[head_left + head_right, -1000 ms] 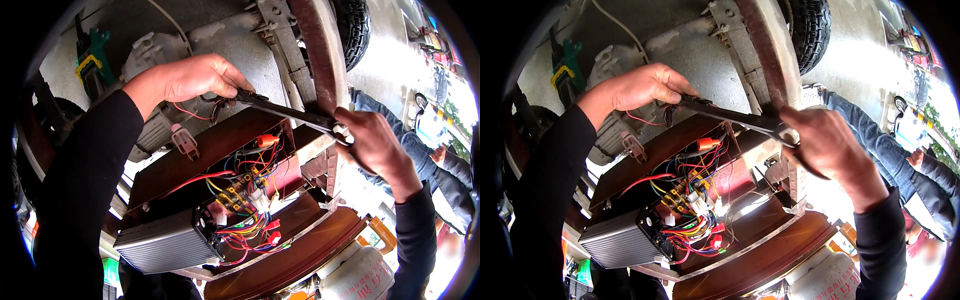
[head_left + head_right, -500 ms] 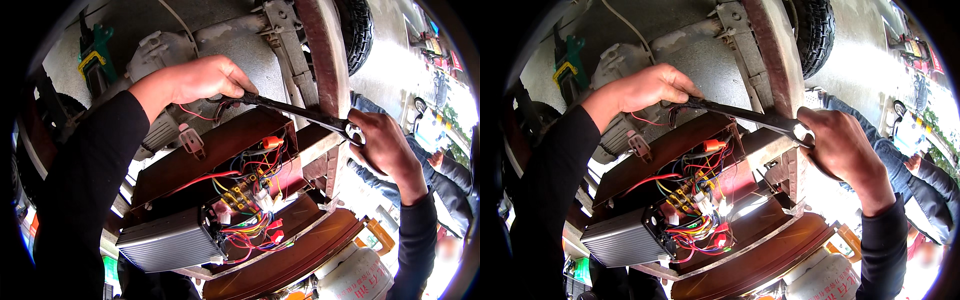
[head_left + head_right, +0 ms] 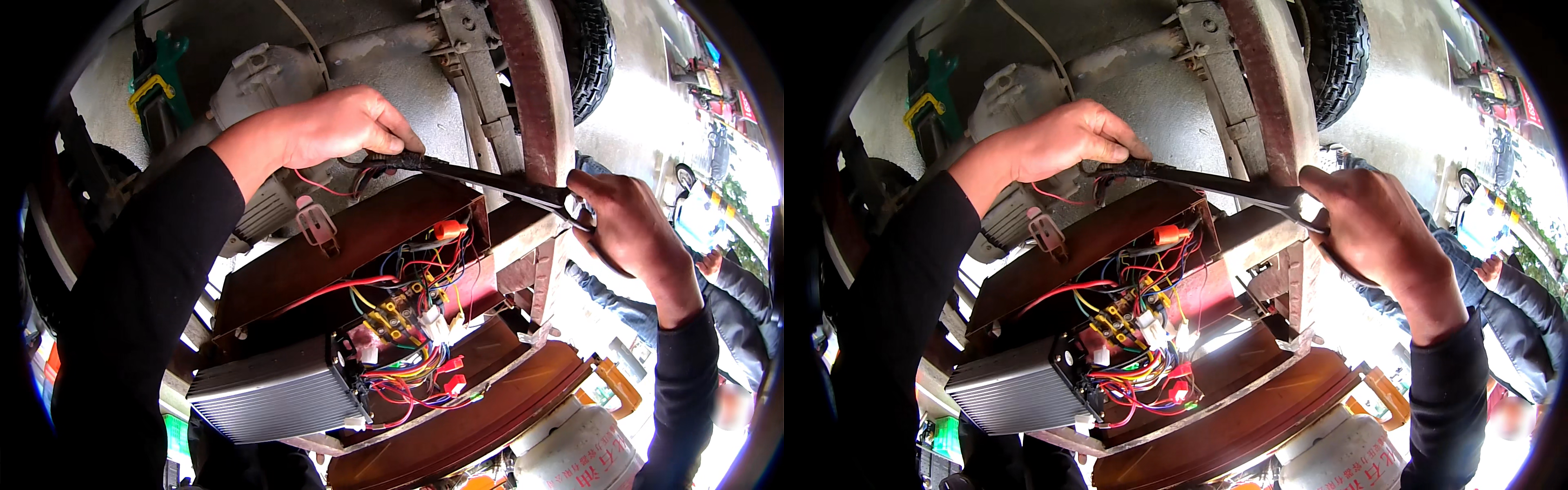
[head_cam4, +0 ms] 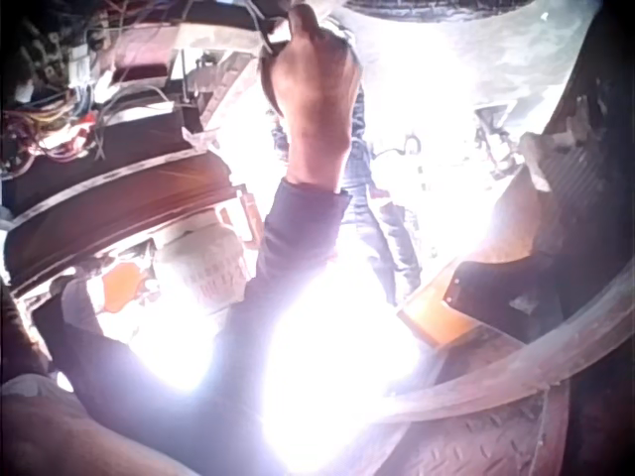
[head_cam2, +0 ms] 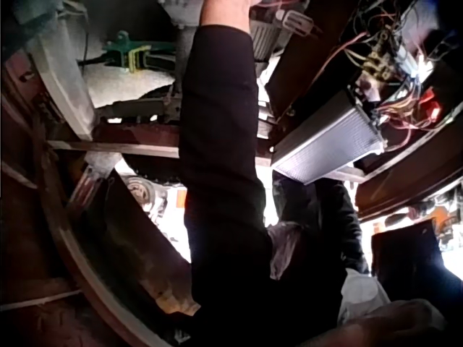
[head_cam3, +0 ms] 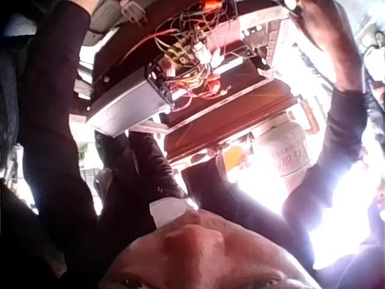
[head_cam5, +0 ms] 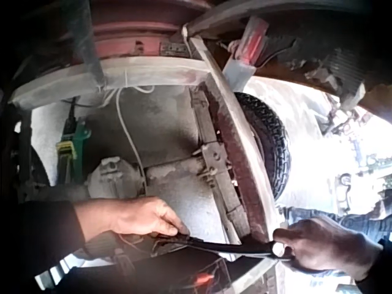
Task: The person repairs the electrical wiring of a yellow three-wheeled vehicle. They strip wire insulation, connect wires to a controller, and secure the connections with electrical tape.
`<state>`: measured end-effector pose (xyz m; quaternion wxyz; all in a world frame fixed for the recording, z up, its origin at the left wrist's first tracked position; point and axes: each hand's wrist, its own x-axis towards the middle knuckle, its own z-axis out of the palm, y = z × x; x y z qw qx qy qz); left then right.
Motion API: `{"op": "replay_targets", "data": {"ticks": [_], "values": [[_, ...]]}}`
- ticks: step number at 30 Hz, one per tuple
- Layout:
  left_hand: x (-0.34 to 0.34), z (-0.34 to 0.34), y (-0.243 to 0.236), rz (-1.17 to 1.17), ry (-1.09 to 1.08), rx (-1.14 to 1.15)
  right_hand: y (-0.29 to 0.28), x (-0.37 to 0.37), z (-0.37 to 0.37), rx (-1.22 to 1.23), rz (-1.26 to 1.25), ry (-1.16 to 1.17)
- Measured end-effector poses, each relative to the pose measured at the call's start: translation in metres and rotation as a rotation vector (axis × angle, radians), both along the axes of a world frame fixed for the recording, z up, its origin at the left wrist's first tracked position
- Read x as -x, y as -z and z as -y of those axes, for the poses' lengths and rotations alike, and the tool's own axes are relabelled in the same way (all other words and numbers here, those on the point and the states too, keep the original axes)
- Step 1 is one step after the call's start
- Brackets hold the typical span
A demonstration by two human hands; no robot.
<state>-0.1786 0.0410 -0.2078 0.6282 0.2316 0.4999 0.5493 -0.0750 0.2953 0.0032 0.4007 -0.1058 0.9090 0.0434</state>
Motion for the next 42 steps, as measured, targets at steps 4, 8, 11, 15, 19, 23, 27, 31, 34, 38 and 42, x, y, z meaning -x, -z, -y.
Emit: {"op": "replay_targets", "data": {"ticks": [4, 8, 11, 15, 19, 23, 27, 31, 34, 38, 42], "values": [[-0.003, -0.002, -0.001, 0.039, 0.0, 0.031, 0.013, -0.002, -0.011, 0.044, -0.082, -0.111], [-0.004, -0.001, -0.003, 0.094, -0.019, 0.032, 0.026, -0.017, -0.022, 0.131, -0.1, -0.08], [-0.004, -0.002, 0.001, 0.096, -0.004, 0.037, 0.033, -0.027, -0.028, 0.047, -0.095, -0.116], [0.001, -0.002, -0.005, 0.058, 0.047, 0.034, 0.018, -0.02, -0.016, 0.009, -0.122, -0.177], [0.004, 0.001, -0.009, 0.06, 0.053, 0.039, 0.005, -0.022, -0.013, 0.037, -0.066, -0.136], [0.005, 0.006, -0.01, 0.051, 0.064, 0.016, -0.006, -0.015, 0.005, 0.085, -0.079, -0.039], [0.005, 0.012, -0.007, 0.097, 0.101, 0.014, -0.005, -0.01, 0.002, 0.011, -0.056, -0.007], [0.004, 0.009, -0.013, 0.072, 0.112, 0.025, -0.002, -0.009, 0.005, 0.019, -0.054, -0.036], [0.002, 0.009, -0.01, 0.071, 0.09, 0.018, -0.002, -0.009, 0.005, 0.016, -0.051, -0.024], [0.002, 0.01, -0.011, 0.065, 0.075, 0.024, -0.003, -0.011, 0.005, 0.005, -0.045, 0.003], [-0.001, 0.011, -0.009, 0.046, 0.045, 0.019, 0.0, -0.012, 0.005, -0.018, -0.031, 0.013]]}}
